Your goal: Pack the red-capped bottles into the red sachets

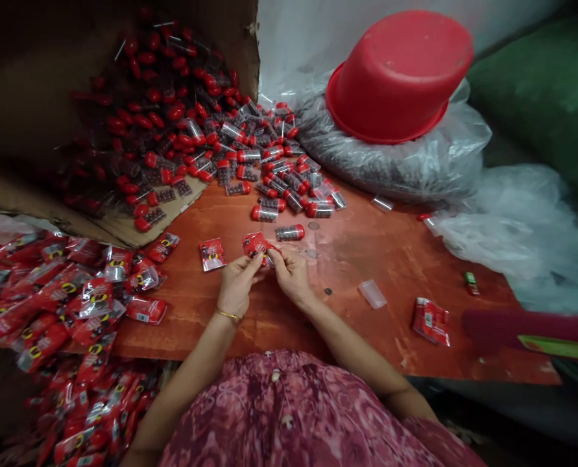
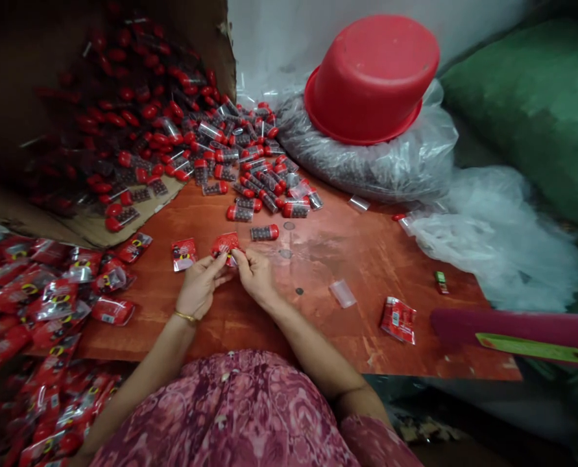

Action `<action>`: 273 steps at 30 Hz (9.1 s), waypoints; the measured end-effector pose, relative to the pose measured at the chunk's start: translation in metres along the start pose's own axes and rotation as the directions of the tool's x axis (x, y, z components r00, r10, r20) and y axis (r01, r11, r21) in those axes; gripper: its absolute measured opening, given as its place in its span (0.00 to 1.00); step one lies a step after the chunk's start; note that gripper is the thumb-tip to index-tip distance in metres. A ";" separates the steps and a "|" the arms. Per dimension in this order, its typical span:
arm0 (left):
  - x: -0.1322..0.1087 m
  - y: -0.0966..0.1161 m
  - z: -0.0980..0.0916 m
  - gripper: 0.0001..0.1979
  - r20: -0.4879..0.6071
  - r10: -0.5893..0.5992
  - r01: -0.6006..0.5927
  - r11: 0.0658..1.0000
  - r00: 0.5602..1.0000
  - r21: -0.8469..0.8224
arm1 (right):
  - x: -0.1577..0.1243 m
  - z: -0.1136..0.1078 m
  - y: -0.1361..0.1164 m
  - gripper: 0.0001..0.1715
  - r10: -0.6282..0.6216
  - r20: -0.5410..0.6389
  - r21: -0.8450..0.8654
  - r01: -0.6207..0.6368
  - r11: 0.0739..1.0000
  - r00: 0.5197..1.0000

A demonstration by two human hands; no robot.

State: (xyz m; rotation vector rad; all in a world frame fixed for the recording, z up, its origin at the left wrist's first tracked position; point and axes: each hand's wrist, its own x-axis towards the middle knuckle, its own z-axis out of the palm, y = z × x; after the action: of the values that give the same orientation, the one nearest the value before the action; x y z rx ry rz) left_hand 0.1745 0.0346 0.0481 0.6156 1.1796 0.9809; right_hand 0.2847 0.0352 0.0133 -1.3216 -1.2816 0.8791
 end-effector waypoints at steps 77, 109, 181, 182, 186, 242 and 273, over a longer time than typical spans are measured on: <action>0.005 -0.005 0.014 0.18 0.056 0.019 -0.005 0.967 0.998 -0.253 | -0.029 -0.026 -0.018 0.24 0.268 0.401 0.320 -0.409 0.855 0.876; 0.040 -0.013 -0.014 0.12 0.190 0.519 -0.436 0.407 0.834 0.803 | 0.019 -0.056 0.044 0.28 -0.058 0.047 -0.905 0.067 0.419 0.997; 0.025 0.008 0.001 0.21 -0.073 0.076 -0.074 0.997 0.994 0.035 | 0.047 -0.113 0.031 0.25 -0.015 0.248 -0.784 0.210 0.584 0.969; 0.024 0.008 0.002 0.22 -0.062 0.035 -0.035 0.999 0.997 0.004 | 0.050 -0.119 0.037 0.24 0.008 0.264 -0.806 0.216 0.550 0.965; 0.022 0.007 0.005 0.22 -0.051 -0.045 0.043 0.998 0.998 -0.039 | 0.040 -0.120 0.049 0.19 0.009 0.227 -0.782 0.177 0.598 0.974; 0.010 -0.011 0.012 0.12 0.094 0.078 -0.051 0.964 0.992 -0.259 | -0.016 -0.031 -0.010 0.18 0.234 0.227 0.315 -0.299 0.901 0.945; 0.073 -0.003 -0.017 0.14 0.234 0.465 -0.232 -0.063 0.854 0.971 | 0.022 -0.069 0.041 0.18 -0.312 0.245 -0.717 0.388 0.579 0.918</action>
State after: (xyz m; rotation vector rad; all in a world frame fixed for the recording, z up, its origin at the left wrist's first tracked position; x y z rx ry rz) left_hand 0.1638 0.0965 0.0062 2.1836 1.8800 0.3956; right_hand 0.3629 0.0485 -0.0109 -1.5630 -2.0346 0.0707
